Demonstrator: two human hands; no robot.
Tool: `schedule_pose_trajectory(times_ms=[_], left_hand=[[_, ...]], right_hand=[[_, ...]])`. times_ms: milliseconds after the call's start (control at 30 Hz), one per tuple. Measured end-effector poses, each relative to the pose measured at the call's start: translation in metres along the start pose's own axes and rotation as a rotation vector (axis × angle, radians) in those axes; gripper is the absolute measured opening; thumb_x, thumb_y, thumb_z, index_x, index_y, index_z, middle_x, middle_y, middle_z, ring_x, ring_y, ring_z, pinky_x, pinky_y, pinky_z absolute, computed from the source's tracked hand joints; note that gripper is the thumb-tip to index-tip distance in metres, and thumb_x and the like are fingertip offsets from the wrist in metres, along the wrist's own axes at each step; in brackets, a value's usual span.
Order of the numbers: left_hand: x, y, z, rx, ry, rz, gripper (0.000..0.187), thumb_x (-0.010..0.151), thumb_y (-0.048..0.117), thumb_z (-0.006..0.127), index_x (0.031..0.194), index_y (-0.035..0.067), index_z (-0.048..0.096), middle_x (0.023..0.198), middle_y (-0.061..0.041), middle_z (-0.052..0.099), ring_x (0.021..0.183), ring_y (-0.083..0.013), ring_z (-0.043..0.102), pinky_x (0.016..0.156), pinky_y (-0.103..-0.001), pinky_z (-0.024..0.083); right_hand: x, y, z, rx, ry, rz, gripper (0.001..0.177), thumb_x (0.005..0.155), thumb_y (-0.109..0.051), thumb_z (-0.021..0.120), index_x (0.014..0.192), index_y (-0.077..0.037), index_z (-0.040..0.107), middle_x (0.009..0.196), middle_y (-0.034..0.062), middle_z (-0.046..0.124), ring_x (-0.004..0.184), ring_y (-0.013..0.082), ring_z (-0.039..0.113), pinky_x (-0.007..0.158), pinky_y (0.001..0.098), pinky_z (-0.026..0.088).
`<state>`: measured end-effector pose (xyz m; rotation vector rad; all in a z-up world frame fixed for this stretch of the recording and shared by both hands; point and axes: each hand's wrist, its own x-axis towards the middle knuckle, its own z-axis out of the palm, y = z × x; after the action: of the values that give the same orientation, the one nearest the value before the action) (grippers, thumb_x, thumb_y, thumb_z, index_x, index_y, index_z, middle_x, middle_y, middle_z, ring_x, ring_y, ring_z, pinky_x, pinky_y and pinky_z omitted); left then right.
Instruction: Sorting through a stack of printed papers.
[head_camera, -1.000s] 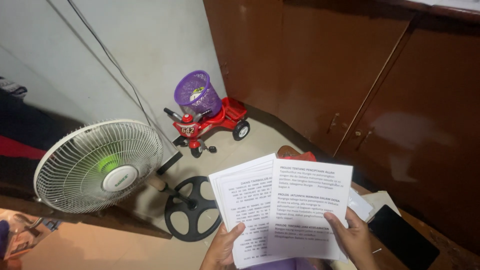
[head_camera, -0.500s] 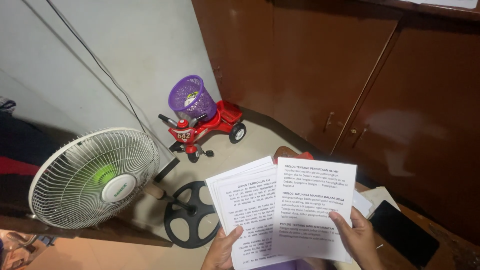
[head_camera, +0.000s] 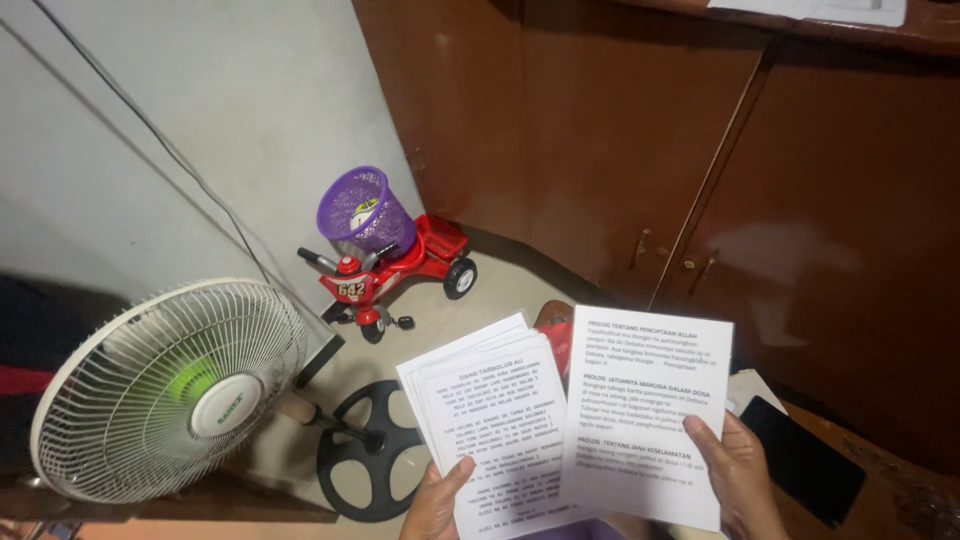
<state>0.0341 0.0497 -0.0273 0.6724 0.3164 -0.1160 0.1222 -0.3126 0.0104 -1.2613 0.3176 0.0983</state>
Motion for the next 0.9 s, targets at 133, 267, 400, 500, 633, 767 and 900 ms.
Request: schedule_pose_trajectory(times_ms=[133,267,400,500,633,767,900], left_hand=[[0.002,0.002,-0.009,-0.077,-0.029,0.025,0.063,0.088,0.002,0.062,0.148,0.002,0.041,0.139,-0.021,0.062,0.126,-0.0356,0.061,0.103,-0.054,0.051],[0.002,0.018,-0.015,-0.012,-0.107,0.054,0.064,0.09,0.002,0.062,0.15,0.0,0.039,0.142,-0.022,0.059,0.129,-0.0357,0.059,0.106,-0.053,0.05],[-0.01,0.036,-0.002,-0.03,-0.026,-0.022,0.066,0.088,0.002,0.058,0.15,0.005,0.036,0.143,-0.023,0.058,0.129,-0.0371,0.06,0.106,-0.056,0.05],[-0.017,0.046,0.005,-0.025,0.019,-0.04,0.067,0.086,0.003,0.057,0.15,0.006,0.035,0.142,-0.026,0.058,0.129,-0.0376,0.06,0.107,-0.058,0.051],[-0.018,0.05,-0.005,0.032,0.008,-0.032,0.07,0.085,0.006,0.06,0.151,0.006,0.034,0.141,-0.028,0.058,0.129,-0.0375,0.061,0.106,-0.059,0.052],[-0.016,0.053,-0.018,0.057,-0.068,-0.025,0.071,0.086,0.008,0.061,0.152,0.004,0.033,0.142,-0.026,0.058,0.13,-0.0376,0.059,0.106,-0.058,0.051],[-0.017,0.055,-0.032,0.049,-0.055,-0.066,0.07,0.087,0.009,0.06,0.151,0.005,0.033,0.144,-0.026,0.057,0.132,-0.0382,0.058,0.107,-0.058,0.05]], right_hand=[[0.004,0.008,-0.011,0.057,0.016,-0.018,0.03,0.097,-0.007,0.059,0.124,0.004,0.066,0.104,0.0253,0.077,0.088,0.0275,0.074,0.07,0.0414,0.062],[0.002,0.009,-0.016,0.063,0.019,-0.025,0.028,0.096,-0.009,0.061,0.121,0.005,0.066,0.104,0.0257,0.077,0.089,0.0281,0.075,0.071,0.0426,0.063],[0.001,0.011,-0.018,0.048,0.036,-0.025,0.027,0.096,-0.009,0.06,0.119,0.002,0.068,0.104,0.0246,0.077,0.09,0.0268,0.075,0.072,0.0426,0.063],[-0.001,0.012,-0.016,0.027,0.029,-0.045,0.025,0.096,-0.008,0.06,0.117,0.002,0.068,0.101,0.026,0.078,0.087,0.0289,0.076,0.069,0.0447,0.064],[-0.007,0.013,-0.01,0.011,0.038,-0.041,0.025,0.095,-0.007,0.058,0.116,0.001,0.069,0.097,0.0272,0.078,0.083,0.0308,0.077,0.064,0.0467,0.064],[-0.007,0.02,-0.015,-0.011,0.031,-0.085,0.023,0.095,-0.007,0.059,0.114,0.001,0.07,0.096,0.0262,0.079,0.083,0.03,0.078,0.064,0.0467,0.065],[-0.017,0.01,-0.013,-0.001,0.045,-0.183,0.025,0.095,-0.006,0.061,0.118,0.0,0.07,0.104,0.0199,0.078,0.09,0.026,0.075,0.072,0.0417,0.063]])
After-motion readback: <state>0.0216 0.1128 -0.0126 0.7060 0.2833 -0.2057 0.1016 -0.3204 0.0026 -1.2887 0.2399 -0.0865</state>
